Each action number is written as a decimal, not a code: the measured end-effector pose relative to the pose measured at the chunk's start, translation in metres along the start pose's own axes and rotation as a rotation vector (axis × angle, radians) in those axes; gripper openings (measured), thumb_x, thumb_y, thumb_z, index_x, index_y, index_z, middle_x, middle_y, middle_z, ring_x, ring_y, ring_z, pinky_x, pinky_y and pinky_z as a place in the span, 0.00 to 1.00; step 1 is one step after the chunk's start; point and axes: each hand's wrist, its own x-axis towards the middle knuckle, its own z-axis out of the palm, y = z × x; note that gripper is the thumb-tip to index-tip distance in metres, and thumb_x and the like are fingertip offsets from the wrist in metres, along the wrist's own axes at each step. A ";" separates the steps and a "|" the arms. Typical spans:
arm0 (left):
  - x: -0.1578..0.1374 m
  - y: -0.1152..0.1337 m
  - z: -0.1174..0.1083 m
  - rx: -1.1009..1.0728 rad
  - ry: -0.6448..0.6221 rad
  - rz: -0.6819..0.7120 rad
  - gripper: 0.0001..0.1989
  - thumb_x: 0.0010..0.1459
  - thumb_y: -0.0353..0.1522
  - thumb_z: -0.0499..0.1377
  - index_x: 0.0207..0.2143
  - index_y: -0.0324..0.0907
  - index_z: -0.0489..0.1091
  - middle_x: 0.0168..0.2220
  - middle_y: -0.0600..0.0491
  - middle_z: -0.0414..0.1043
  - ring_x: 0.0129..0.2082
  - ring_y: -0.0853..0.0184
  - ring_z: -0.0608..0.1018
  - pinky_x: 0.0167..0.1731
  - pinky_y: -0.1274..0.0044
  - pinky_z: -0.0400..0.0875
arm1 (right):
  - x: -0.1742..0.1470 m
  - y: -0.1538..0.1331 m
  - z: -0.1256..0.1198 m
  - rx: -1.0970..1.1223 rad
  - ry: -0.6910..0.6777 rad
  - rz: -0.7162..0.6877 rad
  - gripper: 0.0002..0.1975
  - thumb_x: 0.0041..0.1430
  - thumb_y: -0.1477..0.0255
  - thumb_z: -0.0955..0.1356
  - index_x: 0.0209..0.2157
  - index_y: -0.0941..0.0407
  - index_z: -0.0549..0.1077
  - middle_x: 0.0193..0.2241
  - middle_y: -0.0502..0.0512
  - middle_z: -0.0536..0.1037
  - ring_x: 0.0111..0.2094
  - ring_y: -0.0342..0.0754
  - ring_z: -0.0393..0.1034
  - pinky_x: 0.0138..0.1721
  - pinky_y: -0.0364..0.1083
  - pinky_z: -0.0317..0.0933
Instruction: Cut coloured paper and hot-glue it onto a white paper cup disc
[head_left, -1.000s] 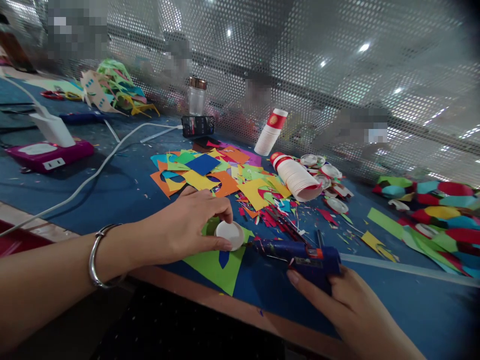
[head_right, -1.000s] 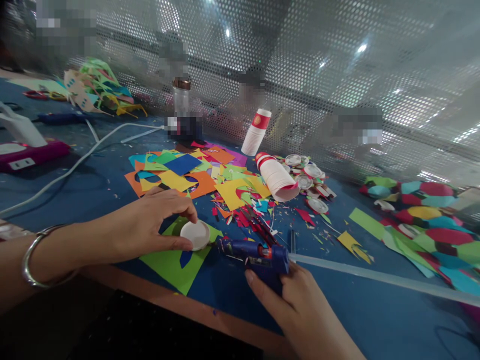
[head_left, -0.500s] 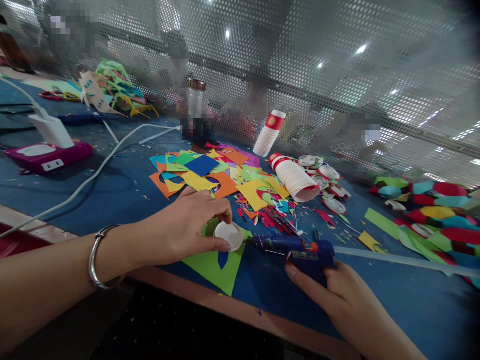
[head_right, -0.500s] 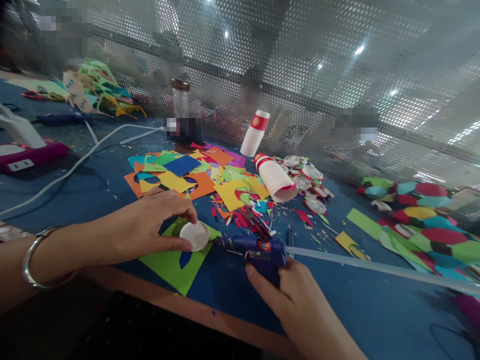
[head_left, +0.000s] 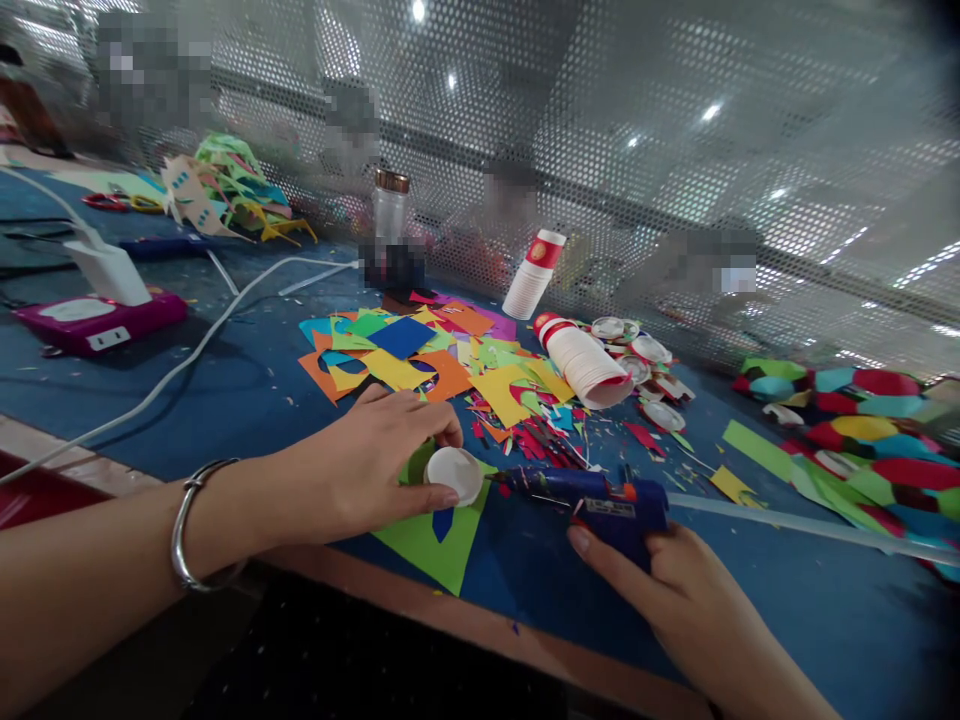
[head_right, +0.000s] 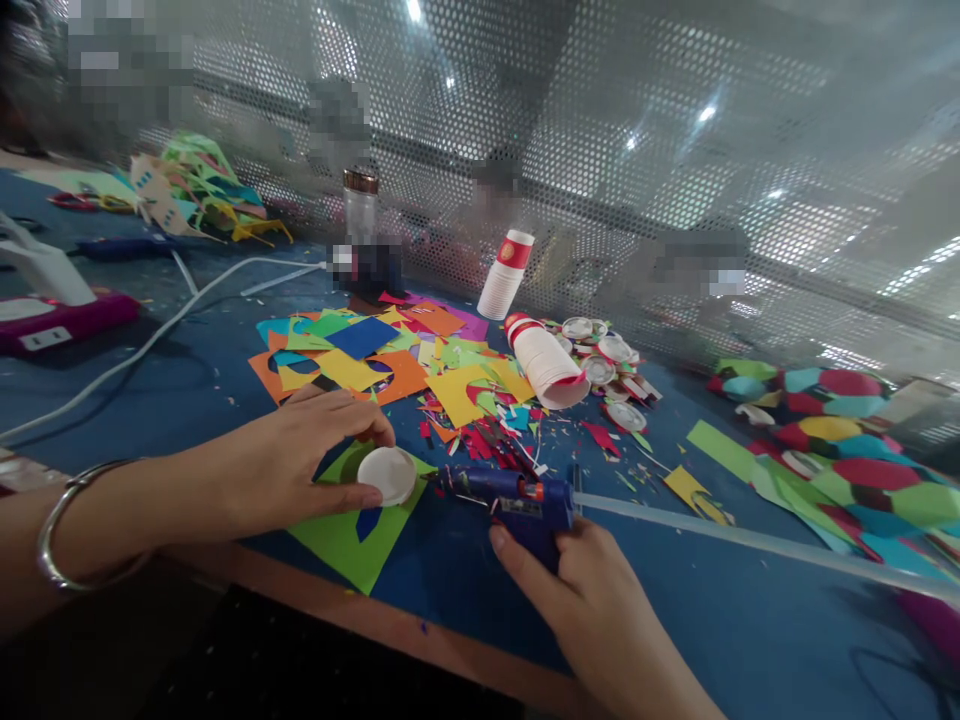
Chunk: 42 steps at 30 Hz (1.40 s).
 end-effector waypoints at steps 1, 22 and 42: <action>-0.002 0.001 0.001 0.007 0.015 0.005 0.17 0.60 0.43 0.64 0.47 0.48 0.67 0.47 0.55 0.72 0.48 0.59 0.72 0.49 0.64 0.58 | 0.000 -0.001 -0.001 0.009 -0.018 0.003 0.22 0.63 0.54 0.66 0.22 0.52 0.75 0.21 0.51 0.77 0.22 0.47 0.69 0.22 0.44 0.62; -0.052 0.041 0.037 0.290 0.069 0.316 0.12 0.70 0.36 0.52 0.52 0.48 0.69 0.51 0.57 0.76 0.51 0.59 0.73 0.49 0.63 0.64 | -0.003 -0.003 -0.005 0.137 -0.059 0.062 0.22 0.62 0.52 0.67 0.26 0.53 0.82 0.26 0.55 0.84 0.31 0.54 0.78 0.26 0.45 0.72; -0.054 -0.009 -0.005 0.115 -0.029 -0.124 0.15 0.60 0.45 0.62 0.44 0.46 0.69 0.47 0.51 0.72 0.47 0.59 0.74 0.47 0.67 0.67 | -0.008 0.002 -0.008 0.061 -0.015 0.004 0.20 0.63 0.53 0.67 0.30 0.52 0.82 0.31 0.54 0.86 0.36 0.56 0.80 0.38 0.49 0.75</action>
